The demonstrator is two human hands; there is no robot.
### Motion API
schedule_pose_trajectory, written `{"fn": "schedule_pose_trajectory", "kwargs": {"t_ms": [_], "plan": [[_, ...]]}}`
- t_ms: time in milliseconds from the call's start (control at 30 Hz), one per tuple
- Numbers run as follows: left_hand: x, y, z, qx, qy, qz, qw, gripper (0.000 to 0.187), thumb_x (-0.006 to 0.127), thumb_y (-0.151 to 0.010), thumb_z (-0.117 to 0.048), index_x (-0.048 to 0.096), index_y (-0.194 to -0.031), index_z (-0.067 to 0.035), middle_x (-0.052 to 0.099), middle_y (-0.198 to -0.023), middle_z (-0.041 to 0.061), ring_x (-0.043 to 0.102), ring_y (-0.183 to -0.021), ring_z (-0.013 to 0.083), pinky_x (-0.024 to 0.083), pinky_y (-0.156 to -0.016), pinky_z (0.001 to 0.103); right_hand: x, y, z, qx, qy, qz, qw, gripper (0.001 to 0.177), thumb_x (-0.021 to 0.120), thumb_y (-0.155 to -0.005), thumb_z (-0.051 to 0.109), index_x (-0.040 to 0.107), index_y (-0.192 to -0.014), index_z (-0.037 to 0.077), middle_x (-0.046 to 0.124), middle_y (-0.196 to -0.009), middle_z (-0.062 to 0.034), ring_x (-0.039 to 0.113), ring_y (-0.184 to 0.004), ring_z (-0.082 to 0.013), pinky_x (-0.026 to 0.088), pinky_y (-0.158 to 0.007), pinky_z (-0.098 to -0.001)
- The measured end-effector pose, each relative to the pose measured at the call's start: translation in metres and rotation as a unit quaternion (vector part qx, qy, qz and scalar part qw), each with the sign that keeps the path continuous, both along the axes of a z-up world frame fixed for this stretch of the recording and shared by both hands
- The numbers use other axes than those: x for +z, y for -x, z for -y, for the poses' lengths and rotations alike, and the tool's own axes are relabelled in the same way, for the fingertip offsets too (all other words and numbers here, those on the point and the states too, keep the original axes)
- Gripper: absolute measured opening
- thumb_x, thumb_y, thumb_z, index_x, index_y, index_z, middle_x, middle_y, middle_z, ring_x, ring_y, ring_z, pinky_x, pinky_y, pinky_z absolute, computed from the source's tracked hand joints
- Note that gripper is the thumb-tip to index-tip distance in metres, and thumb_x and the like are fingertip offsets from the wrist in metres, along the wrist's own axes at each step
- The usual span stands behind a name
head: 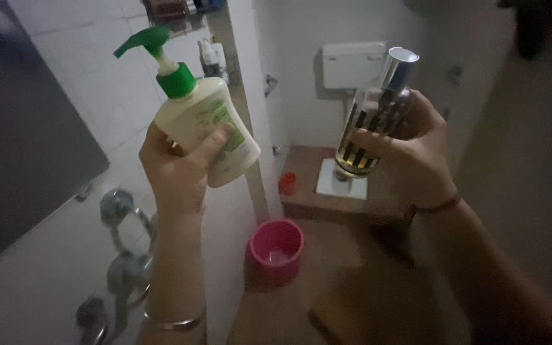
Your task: The person moves various toiletries and personal care items from a washing machine top to wall-mounted racks and shelves in a bathroom. They handle bottles, soaps, a soap dish, toothbrushes, toothpaste, and a hairbrush, placing them into organized positions.
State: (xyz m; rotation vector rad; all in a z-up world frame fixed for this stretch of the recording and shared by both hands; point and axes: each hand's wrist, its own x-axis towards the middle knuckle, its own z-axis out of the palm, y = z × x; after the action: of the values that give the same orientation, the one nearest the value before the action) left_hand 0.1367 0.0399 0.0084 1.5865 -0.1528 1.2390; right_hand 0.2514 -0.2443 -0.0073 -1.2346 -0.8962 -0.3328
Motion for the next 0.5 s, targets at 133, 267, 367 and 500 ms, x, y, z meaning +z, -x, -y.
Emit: {"fn": "schedule_pose_trajectory", "kwargs": {"t_ms": [133,267,367,500], "plan": [[0.009,-0.068,-0.017,0.037,0.044,0.004,0.998,0.044,0.084,-0.079,-0.006,0.067,-0.12,0.0,0.075,-0.11,0.01,0.076,-0.096,0.0195,0.065,-0.088,0.037,0.01,-0.098,-0.024,0.007,0.014,0.002,1.0,0.048,0.085,-0.083,0.015,0.061,-0.122,0.005,0.071,-0.107,-0.0041,0.073,-0.099,-0.0129,0.066,-0.087,-0.0352],[0.031,-0.124,-0.044,0.085,0.106,0.029,0.99,0.041,0.079,-0.082,-0.003,0.065,-0.12,0.003,0.074,-0.108,0.012,0.076,-0.095,0.0214,0.066,-0.085,0.036,0.033,-0.184,-0.055,0.097,-0.003,0.003,0.995,0.045,0.085,-0.083,0.014,0.063,-0.121,0.003,0.07,-0.111,-0.006,0.071,-0.103,-0.0162,0.064,-0.096,-0.0402],[0.044,-0.162,-0.072,0.101,0.125,0.077,0.984,0.051,0.076,-0.084,0.0,0.056,-0.13,0.003,0.069,-0.116,0.013,0.075,-0.102,0.0213,0.064,-0.088,0.036,0.045,-0.237,-0.085,0.074,0.018,-0.043,0.996,0.046,0.084,-0.078,0.013,0.064,-0.119,0.005,0.071,-0.107,-0.0058,0.073,-0.101,-0.017,0.064,-0.092,-0.041],[0.054,-0.202,-0.119,0.137,0.163,0.129,0.968,0.062,0.074,-0.086,0.001,0.045,-0.141,0.0,0.064,-0.124,0.013,0.073,-0.11,0.0214,0.062,-0.092,0.035,0.049,-0.295,-0.125,0.105,0.036,-0.033,0.993,0.049,0.085,-0.075,0.011,0.064,-0.118,0.003,0.073,-0.106,-0.008,0.074,-0.098,-0.018,0.065,-0.09,-0.0423]]}}
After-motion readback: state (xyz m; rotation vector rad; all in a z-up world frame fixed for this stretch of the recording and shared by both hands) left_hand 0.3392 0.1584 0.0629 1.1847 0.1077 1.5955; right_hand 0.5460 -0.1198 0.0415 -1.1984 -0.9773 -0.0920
